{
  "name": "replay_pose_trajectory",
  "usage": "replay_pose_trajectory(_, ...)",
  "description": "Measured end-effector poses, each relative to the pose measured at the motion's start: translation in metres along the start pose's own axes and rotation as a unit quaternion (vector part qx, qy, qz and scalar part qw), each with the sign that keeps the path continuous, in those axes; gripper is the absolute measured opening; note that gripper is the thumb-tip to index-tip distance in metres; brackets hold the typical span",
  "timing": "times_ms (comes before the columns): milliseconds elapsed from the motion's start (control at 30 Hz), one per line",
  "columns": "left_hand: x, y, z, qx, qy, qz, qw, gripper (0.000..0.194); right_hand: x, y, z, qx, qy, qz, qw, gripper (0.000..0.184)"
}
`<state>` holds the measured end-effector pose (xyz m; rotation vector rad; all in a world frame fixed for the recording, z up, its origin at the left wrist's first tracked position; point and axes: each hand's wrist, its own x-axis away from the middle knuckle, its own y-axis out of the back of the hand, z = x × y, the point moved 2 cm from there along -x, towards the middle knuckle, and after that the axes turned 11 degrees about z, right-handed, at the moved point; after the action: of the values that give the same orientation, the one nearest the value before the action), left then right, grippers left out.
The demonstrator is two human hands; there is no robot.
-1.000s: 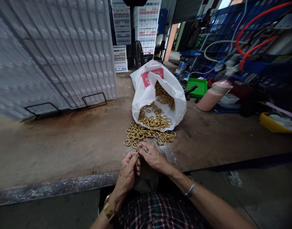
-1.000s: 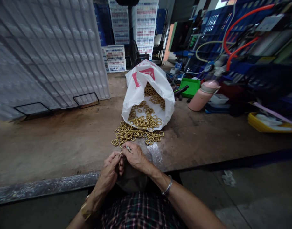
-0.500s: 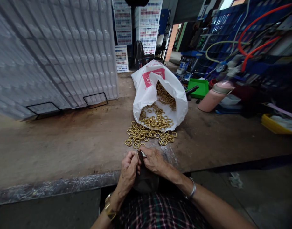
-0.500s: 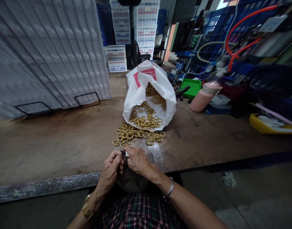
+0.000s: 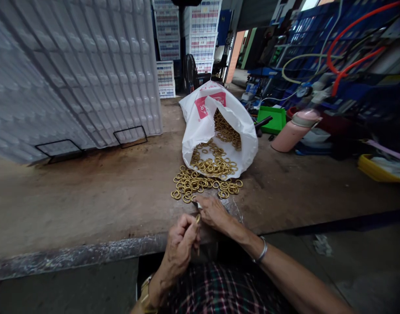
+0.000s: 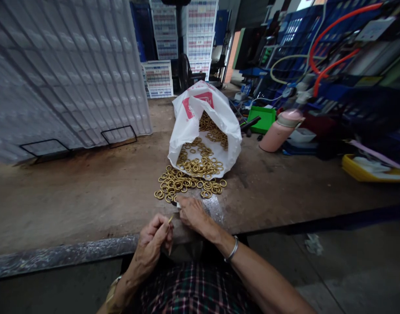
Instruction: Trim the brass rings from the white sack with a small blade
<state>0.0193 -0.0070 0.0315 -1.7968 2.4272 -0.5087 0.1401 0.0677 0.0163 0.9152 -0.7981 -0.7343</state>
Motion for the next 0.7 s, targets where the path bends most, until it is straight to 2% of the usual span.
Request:
replay_pose_trajectory(100,0.001,-0.002,-0.001,0.161,0.034,0.006,0.986,0.03,-0.005,-0.001,0.0,-0.004,-0.002,-0.038,0.999,0.026)
replay_pose_trajectory(167,-0.002,0.003,0.002,0.255,0.062,-0.022,0.965,0.032,-0.009,-0.002,0.003,-0.012,0.003,-0.067,0.998,0.025)
replay_pose_trajectory(233,-0.003,0.01,0.006,0.307,0.081,-0.048,0.947,0.032,-0.014,-0.004,0.007,-0.015,0.008,-0.085,0.996,0.026)
replay_pose_trajectory(367,-0.003,0.019,0.01,0.346,0.08,-0.072,0.932,0.029,-0.021,-0.006,0.014,-0.002,0.007,-0.089,0.996,0.025)
replay_pose_trajectory(600,-0.003,0.026,0.011,0.396,0.082,-0.054,0.913,0.022,-0.021,-0.009,0.013,0.001,-0.005,-0.104,0.995,0.021)
replay_pose_trajectory(700,-0.003,0.028,0.01,0.394,0.084,-0.073,0.912,0.025,-0.02,-0.01,0.011,0.002,-0.007,-0.119,0.993,0.02)
